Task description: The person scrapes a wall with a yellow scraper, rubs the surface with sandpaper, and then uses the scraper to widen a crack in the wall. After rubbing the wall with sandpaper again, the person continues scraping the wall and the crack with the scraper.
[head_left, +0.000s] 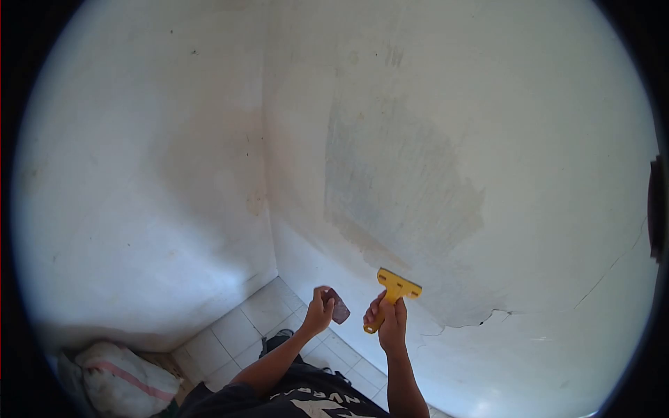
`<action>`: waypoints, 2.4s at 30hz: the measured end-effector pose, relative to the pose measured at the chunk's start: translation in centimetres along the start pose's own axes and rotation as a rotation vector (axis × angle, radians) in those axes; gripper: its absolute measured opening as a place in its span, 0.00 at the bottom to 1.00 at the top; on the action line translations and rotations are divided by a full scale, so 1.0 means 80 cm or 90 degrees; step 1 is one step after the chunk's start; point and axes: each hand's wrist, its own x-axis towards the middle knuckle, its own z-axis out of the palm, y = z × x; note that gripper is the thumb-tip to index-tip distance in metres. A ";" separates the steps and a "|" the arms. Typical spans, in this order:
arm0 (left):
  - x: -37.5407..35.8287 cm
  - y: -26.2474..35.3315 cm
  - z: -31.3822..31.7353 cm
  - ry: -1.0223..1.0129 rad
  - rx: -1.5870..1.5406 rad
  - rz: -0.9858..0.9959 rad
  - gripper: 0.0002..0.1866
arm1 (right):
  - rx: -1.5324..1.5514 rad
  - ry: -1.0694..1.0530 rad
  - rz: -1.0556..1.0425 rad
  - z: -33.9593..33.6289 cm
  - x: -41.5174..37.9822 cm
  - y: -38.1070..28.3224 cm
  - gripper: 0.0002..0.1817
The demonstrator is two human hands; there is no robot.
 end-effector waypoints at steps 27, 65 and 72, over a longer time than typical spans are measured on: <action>0.183 0.102 -0.001 -0.331 -0.189 0.038 0.18 | -0.220 0.396 -0.126 0.098 0.112 0.079 0.20; 0.207 0.138 -0.014 -0.370 -0.244 0.012 0.21 | -0.250 0.460 -0.120 0.130 0.125 0.048 0.21; 0.216 0.139 -0.012 -0.382 -0.183 0.042 0.22 | -0.242 0.440 -0.131 0.131 0.128 0.027 0.24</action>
